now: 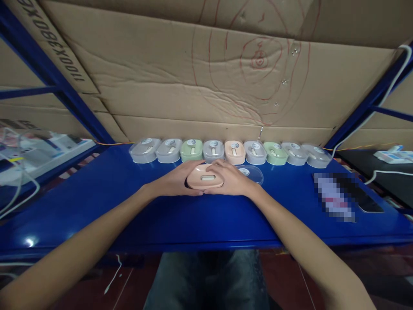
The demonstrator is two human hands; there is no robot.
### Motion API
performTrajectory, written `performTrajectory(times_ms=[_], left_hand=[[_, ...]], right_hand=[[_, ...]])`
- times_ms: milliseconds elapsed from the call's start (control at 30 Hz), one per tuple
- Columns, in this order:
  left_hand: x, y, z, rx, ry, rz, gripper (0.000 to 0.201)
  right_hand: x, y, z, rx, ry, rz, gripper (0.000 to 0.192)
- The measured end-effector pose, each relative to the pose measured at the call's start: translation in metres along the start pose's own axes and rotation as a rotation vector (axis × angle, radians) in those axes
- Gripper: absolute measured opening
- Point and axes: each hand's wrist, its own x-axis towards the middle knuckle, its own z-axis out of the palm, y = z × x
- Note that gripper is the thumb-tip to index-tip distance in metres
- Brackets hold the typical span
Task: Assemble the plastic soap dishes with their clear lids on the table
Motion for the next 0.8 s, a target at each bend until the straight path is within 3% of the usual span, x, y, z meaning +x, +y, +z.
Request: performTrajectory(times_ms=[200,800], left_hand=[[0.0004,0.0031,-0.0005,0.008,0.01,0.079,0.094],[0.0007,0.0057,0.0041,0.081,-0.007,0.041,0.096]], right_hand=[[0.0005,-0.0006,-0.0015,-0.025,-0.022,-0.01,0.065],[-0.0017,0.0014,0.0048,-0.034,-0.074,0.01,0.066]])
